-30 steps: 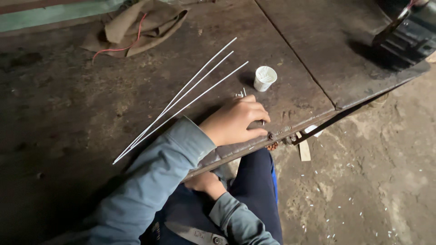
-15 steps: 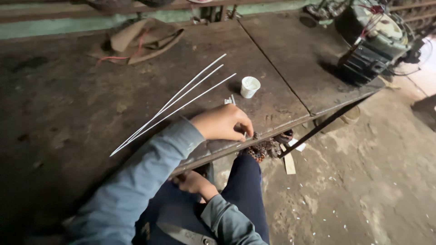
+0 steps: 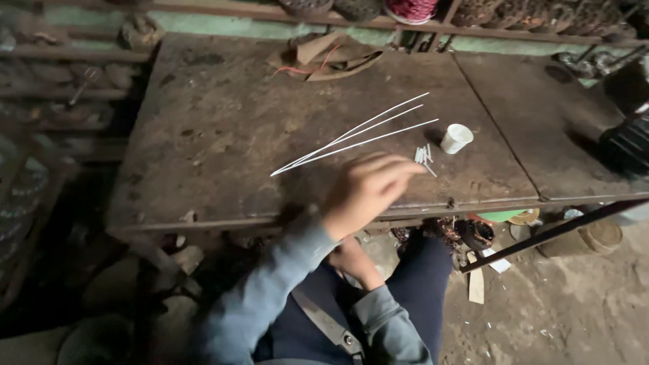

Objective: The person sorts small white rods on a workbench, picking them up and placing them into a small white cup. The person also gathers longer white rods and aligns them together.

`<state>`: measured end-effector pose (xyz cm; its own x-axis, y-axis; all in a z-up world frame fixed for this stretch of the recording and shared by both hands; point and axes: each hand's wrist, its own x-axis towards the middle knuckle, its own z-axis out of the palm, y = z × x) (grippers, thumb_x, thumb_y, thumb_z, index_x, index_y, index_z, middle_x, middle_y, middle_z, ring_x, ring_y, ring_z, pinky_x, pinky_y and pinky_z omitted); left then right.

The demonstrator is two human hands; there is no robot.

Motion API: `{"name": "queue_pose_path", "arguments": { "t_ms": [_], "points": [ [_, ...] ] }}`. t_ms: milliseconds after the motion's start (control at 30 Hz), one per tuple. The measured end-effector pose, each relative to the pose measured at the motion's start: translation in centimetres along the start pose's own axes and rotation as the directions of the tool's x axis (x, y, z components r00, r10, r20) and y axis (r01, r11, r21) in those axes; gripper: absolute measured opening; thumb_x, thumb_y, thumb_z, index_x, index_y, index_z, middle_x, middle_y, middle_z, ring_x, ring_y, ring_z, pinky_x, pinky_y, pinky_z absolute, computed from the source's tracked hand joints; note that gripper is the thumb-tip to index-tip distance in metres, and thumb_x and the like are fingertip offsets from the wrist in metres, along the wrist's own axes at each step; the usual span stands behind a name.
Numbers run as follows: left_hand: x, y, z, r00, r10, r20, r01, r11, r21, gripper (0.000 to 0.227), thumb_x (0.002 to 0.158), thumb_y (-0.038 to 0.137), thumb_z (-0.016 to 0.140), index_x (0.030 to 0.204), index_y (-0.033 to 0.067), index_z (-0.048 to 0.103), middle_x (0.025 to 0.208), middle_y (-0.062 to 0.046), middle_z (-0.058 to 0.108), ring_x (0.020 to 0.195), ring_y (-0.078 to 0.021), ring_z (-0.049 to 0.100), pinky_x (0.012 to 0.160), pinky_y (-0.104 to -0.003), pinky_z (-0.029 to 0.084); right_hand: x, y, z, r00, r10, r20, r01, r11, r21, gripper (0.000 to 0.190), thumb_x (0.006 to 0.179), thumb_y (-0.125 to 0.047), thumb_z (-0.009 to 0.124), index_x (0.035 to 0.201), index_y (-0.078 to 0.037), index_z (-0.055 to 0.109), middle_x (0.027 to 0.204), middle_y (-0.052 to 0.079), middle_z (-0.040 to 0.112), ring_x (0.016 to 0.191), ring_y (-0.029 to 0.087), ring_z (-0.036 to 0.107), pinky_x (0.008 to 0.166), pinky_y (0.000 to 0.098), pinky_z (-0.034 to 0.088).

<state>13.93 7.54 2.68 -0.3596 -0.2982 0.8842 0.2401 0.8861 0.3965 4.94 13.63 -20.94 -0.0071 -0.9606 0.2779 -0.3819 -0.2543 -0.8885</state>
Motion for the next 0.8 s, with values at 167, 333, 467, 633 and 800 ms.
{"name": "queue_pose_path", "arguments": {
  "t_ms": [167,333,467,633,800],
  "points": [
    [-7.8,4.0,-6.8,0.794,-0.545,-0.27,0.534,0.837,-0.12,0.019,0.096,0.002,0.07,0.114,0.0051,0.075,0.093,0.0,0.075,0.076,-0.0029,0.064,0.066,-0.019,0.051,0.1,-4.6,-1.2,0.889,0.411,-0.203,-0.376,0.907,0.191,0.024,0.097,-0.01,0.062,0.109,0.008,0.074,0.094,0.017,0.074,0.082,0.023,0.068,0.071,0.0358,0.051],
    [-11.3,5.4,-8.5,0.718,-0.629,-0.3,0.632,0.769,-0.101,0.016,0.095,0.003,0.072,0.111,0.0056,0.075,0.091,0.001,0.073,0.072,-0.0022,0.059,0.062,-0.019,0.047,0.0,-9.1,-0.1,0.956,0.28,-0.091,-0.208,0.859,0.467,0.023,0.093,-0.006,0.06,0.11,0.006,0.07,0.104,0.012,0.076,0.095,0.017,0.071,0.082,0.0291,0.055],
    [-11.8,5.0,-8.3,0.757,-0.585,-0.291,0.639,0.756,0.141,0.017,0.09,0.005,0.076,0.106,0.0083,0.077,0.083,-0.003,0.074,0.059,-0.0054,0.057,0.054,-0.022,0.046,0.2,-12.0,-1.3,0.955,0.278,0.103,-0.29,0.804,0.518,0.025,0.097,-0.013,0.057,0.116,-0.002,0.068,0.1,0.01,0.075,0.089,0.018,0.071,0.078,0.0302,0.056],
    [-10.8,5.1,-7.1,0.765,-0.618,-0.182,0.644,0.747,0.167,0.019,0.086,0.007,0.078,0.105,0.0098,0.078,0.079,-0.003,0.074,0.062,-0.0073,0.064,0.059,-0.024,0.051,0.1,-12.8,-1.9,0.972,0.125,0.199,-0.227,0.718,0.658,0.02,0.108,-0.016,0.062,0.111,0.002,0.07,0.101,0.009,0.073,0.094,0.016,0.069,0.086,0.031,0.057],
    [-10.6,3.7,-7.9,0.937,-0.338,-0.085,0.34,0.832,0.438,0.014,0.088,0.008,0.079,0.102,0.0088,0.075,0.096,-0.009,0.076,0.09,-0.021,0.074,0.084,-0.034,0.057,-0.7,-11.4,-2.5,0.986,0.138,0.097,-0.169,0.772,0.613,0.011,0.106,-0.009,0.069,0.106,0.001,0.072,0.095,0.007,0.073,0.091,0.012,0.069,0.086,0.0275,0.056]
  ]
}}
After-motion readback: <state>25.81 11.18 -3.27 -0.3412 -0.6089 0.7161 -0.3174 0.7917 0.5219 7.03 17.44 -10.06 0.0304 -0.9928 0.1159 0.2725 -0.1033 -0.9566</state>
